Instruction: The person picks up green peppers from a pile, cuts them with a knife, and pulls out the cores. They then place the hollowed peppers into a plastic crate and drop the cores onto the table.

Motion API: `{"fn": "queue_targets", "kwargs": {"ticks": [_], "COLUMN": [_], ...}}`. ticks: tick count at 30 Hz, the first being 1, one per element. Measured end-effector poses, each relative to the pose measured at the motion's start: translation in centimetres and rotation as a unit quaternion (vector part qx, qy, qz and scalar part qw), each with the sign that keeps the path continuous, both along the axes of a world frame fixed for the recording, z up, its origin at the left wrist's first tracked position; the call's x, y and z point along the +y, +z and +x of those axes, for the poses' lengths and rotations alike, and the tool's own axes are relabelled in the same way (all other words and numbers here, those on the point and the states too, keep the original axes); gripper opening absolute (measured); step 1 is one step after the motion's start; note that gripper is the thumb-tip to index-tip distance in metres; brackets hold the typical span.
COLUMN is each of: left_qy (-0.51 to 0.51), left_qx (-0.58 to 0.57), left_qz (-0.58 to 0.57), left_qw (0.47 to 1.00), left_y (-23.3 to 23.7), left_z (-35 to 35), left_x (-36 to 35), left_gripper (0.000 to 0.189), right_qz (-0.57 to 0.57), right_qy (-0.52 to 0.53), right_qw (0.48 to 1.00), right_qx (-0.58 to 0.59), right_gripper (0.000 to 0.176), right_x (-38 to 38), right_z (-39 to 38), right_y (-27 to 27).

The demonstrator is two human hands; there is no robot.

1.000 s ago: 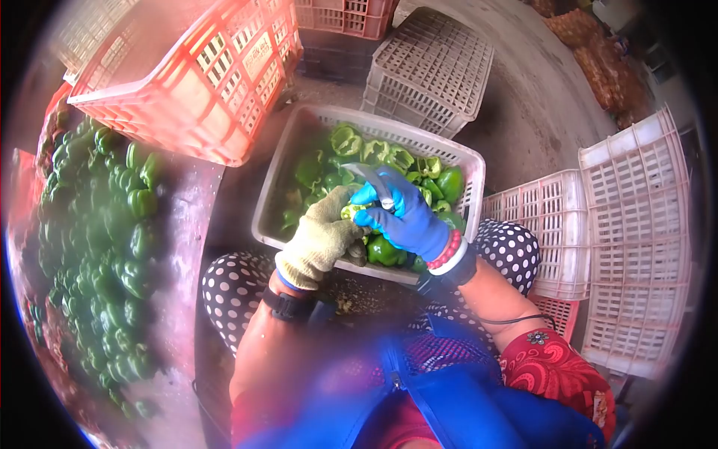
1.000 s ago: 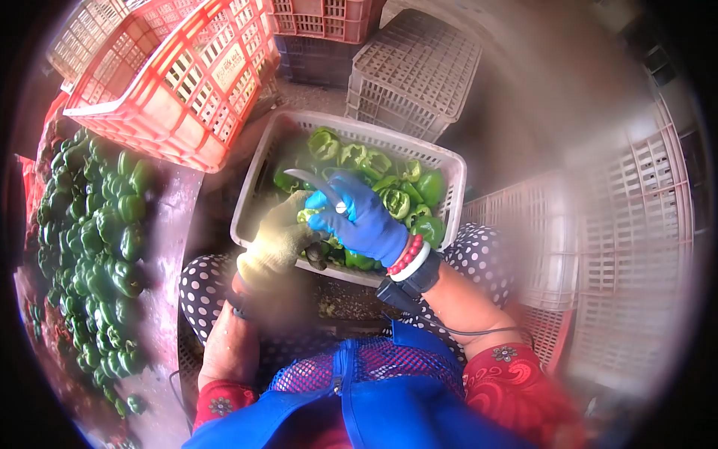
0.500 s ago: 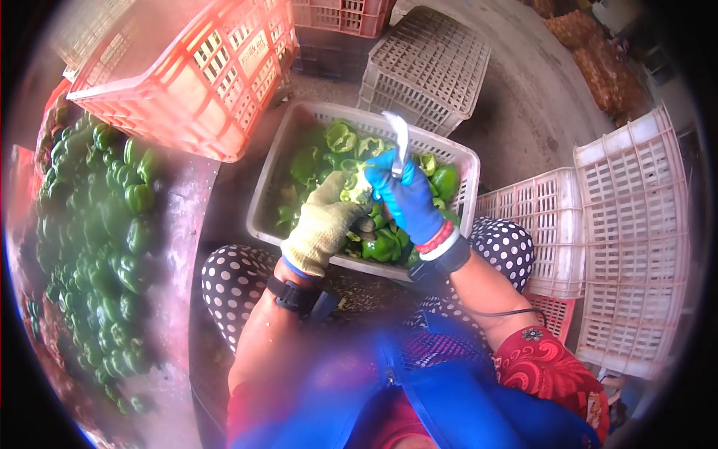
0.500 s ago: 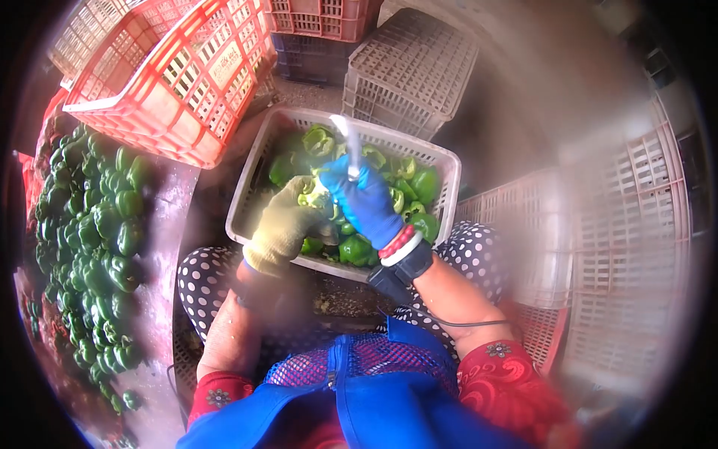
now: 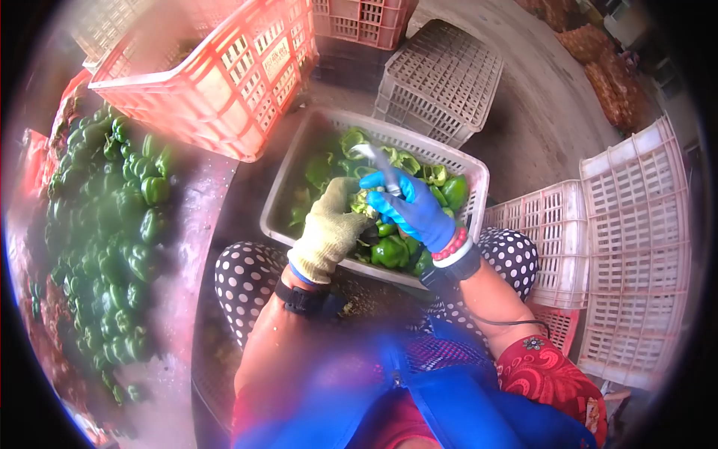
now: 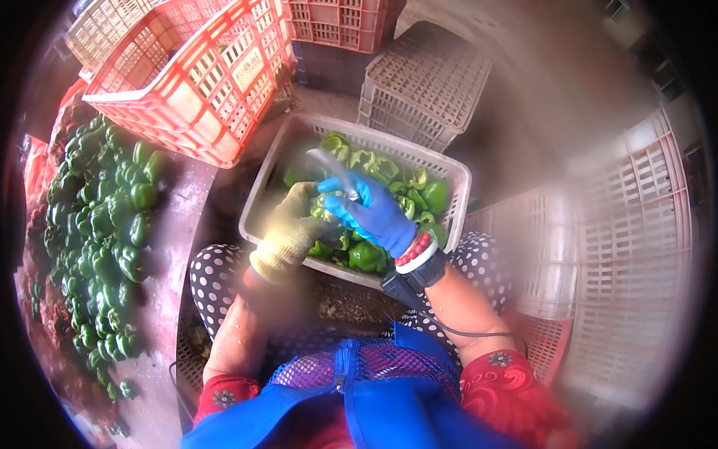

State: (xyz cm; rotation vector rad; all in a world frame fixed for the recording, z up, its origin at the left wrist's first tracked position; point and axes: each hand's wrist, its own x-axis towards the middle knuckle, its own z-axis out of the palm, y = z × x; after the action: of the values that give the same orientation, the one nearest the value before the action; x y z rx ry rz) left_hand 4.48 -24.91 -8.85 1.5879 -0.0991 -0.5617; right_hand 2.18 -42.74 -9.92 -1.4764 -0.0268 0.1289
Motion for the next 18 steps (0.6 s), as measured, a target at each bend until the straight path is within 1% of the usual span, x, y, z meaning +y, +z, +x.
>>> {"fn": "queue_targets", "kwargs": {"ticks": [1, 2, 5, 6, 7, 8, 9, 10, 12, 13, 14, 15, 16, 17, 18], "left_qy": [0.006, 0.010, 0.027, 0.019, 0.010, 0.001, -0.008, -0.036, -0.012, -0.003, 0.022, -0.009, -0.003, 0.025, 0.063], "left_qx": [0.046, 0.091, 0.182, 0.192, 0.196, 0.200, 0.203, 0.196, 0.065, 0.178, 0.290, 0.105, -0.075, 0.183, 0.153], "left_qz": [-0.063, -0.125, -0.263, -0.285, -0.326, -0.365, -0.404, -0.425, -0.370, -0.443, -0.504, -0.373, -0.201, -0.394, -0.389], "left_qw": [0.997, 0.988, 0.947, 0.939, 0.925, 0.909, 0.892, 0.883, 0.927, 0.878, 0.813, 0.922, 0.977, 0.900, 0.906], "left_y": [0.3, 0.6, 0.7, 1.0, 0.8, 0.1, -0.9, -1.8, -2.7, -2.5, -2.3, -1.6, -1.0, 1.5, 4.4], "left_z": [-0.1, -0.3, -0.4, -0.6, -0.7, -0.8, -0.8, -0.6, -1.1, -0.8, -0.6, -0.8, -1.1, -1.3, -2.1], "left_x": [0.2, 0.4, 0.3, 0.2, 0.3, 0.3, 0.3, 0.2, -0.4, 0.1, 0.6, 1.7, 2.7, 4.0, 6.2], "left_gripper": [0.032, 0.032, 0.034, 0.033, 0.039, 0.045, 0.050, 0.053, 0.051, 0.046, 0.041, 0.037, 0.034, 0.032, 0.032], "right_qz": [0.056, 0.033, 0.035, 0.043, -0.059, -0.161, -0.258, -0.278, -0.274, -0.264, -0.227, -0.094, 0.044, 0.095, 0.152], "right_qy": [-0.006, -0.046, -0.156, -0.167, -0.184, -0.197, -0.208, -0.208, -0.162, -0.130, -0.100, -0.038, -0.016, -0.067, -0.074], "right_qw": [0.998, 0.998, 0.985, 0.984, 0.971, 0.941, 0.894, 0.864, 0.882, 0.893, 0.899, 0.967, 0.995, 0.990, 0.985], "right_qx": [0.034, 0.014, -0.063, -0.053, -0.139, -0.222, -0.300, -0.365, -0.347, -0.341, -0.361, -0.233, -0.089, -0.076, -0.044], "right_gripper": [0.035, 0.032, 0.025, 0.016, 0.016, 0.017, 0.018, 0.020, 0.021, 0.021, 0.018, 0.016, 0.019, 0.019, 0.021], "right_x": [0.1, 0.4, 2.0, 2.5, 2.3, 2.0, 1.9, 2.1, 2.3, 2.6, 2.7, 3.1, 3.5, 2.6, 1.7], "right_z": [-0.1, -0.4, -1.1, -1.4, -1.2, -0.9, -0.7, -0.5, -1.3, -1.5, -1.4, -2.3, -3.1, -2.5, -2.4], "right_y": [-0.2, -0.4, -1.4, -0.3, -0.4, -0.7, -0.8, -0.1, 0.5, 0.4, -0.2, 0.6, 1.4, -1.1, -1.1]}}
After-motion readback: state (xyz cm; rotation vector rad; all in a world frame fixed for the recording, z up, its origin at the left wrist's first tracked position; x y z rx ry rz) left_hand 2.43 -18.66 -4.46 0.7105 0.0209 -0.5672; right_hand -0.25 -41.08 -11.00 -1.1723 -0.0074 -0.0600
